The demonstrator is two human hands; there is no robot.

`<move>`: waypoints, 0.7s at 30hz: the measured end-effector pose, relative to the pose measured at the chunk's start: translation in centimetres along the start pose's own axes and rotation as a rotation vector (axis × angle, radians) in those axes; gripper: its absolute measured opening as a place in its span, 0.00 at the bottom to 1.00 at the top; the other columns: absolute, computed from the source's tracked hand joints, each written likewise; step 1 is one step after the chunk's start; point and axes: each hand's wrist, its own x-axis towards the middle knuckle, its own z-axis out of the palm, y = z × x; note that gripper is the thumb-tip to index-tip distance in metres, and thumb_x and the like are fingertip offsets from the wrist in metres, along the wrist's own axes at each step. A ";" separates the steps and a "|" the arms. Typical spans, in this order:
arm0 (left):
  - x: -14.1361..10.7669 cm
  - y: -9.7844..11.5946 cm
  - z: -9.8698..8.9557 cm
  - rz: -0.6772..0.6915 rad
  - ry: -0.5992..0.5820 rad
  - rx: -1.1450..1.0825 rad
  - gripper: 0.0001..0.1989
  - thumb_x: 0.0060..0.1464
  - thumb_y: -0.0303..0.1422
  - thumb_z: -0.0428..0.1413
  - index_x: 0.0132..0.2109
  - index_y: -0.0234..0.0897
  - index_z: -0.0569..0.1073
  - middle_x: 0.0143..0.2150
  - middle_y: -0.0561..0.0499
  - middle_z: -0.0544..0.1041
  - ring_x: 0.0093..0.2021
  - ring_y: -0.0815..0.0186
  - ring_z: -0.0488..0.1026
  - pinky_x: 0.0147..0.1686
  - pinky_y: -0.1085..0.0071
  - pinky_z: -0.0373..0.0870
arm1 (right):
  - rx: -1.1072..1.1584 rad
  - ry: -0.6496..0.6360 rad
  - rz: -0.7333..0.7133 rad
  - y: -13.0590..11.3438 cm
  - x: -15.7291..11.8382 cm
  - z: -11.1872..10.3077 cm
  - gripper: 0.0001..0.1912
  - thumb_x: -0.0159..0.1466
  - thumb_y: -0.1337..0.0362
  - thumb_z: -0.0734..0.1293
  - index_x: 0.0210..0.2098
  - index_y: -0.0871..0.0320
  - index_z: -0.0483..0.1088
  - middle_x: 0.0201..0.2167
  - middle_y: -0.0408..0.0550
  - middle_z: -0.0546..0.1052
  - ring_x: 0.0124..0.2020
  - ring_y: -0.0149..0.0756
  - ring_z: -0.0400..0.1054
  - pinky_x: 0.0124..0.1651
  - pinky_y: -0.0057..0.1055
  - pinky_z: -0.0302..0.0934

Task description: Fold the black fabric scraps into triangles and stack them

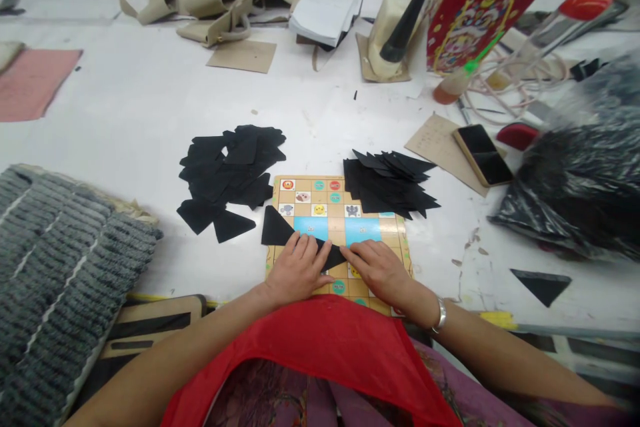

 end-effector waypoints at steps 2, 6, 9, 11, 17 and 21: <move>0.1 0.3 0.0 0.006 -0.013 0.008 0.32 0.58 0.50 0.41 0.58 0.28 0.63 0.49 0.35 0.68 0.51 0.49 0.64 0.54 0.51 0.53 | -0.004 -0.009 0.005 0.1 -0.3 0.0 0.15 0.65 0.72 0.55 0.47 0.64 0.68 0.37 0.54 0.71 0.35 0.36 0.59 0.37 0.34 0.55; 0.4 0.8 -0.2 0.050 -0.043 -0.006 0.32 0.59 0.49 0.40 0.56 0.24 0.64 0.54 0.36 0.65 0.53 0.50 0.60 0.57 0.54 0.51 | -0.009 -0.016 0.013 0.1 -0.7 0.0 0.15 0.65 0.72 0.56 0.48 0.65 0.67 0.36 0.54 0.71 0.35 0.36 0.59 0.37 0.34 0.55; 0.7 1.3 -0.2 0.052 -0.060 -0.006 0.36 0.57 0.52 0.41 0.57 0.22 0.62 0.52 0.35 0.65 0.52 0.50 0.61 0.55 0.56 0.54 | -0.009 -0.005 0.012 0.2 -0.9 -0.2 0.15 0.65 0.72 0.56 0.47 0.66 0.67 0.36 0.54 0.71 0.36 0.37 0.59 0.37 0.34 0.55; 0.8 1.5 -0.3 0.045 -0.077 -0.003 0.36 0.56 0.52 0.42 0.59 0.24 0.59 0.50 0.34 0.66 0.51 0.50 0.62 0.53 0.55 0.55 | -0.015 -0.002 0.011 0.3 -1.1 -0.3 0.15 0.65 0.72 0.55 0.47 0.65 0.68 0.36 0.54 0.71 0.35 0.37 0.59 0.37 0.34 0.55; 1.5 2.0 -0.6 0.087 -0.089 -0.062 0.33 0.56 0.49 0.46 0.57 0.25 0.62 0.52 0.37 0.64 0.52 0.52 0.60 0.55 0.55 0.52 | -0.025 -0.017 0.012 0.3 -1.8 -0.5 0.14 0.65 0.72 0.56 0.46 0.65 0.68 0.36 0.53 0.71 0.36 0.36 0.59 0.37 0.34 0.55; 2.0 2.7 -0.6 0.072 -0.093 -0.096 0.34 0.55 0.50 0.47 0.59 0.25 0.60 0.50 0.38 0.65 0.49 0.52 0.61 0.52 0.57 0.56 | -0.017 -0.033 0.021 0.3 -2.1 -0.4 0.14 0.64 0.70 0.57 0.48 0.66 0.67 0.35 0.53 0.71 0.36 0.37 0.60 0.37 0.34 0.56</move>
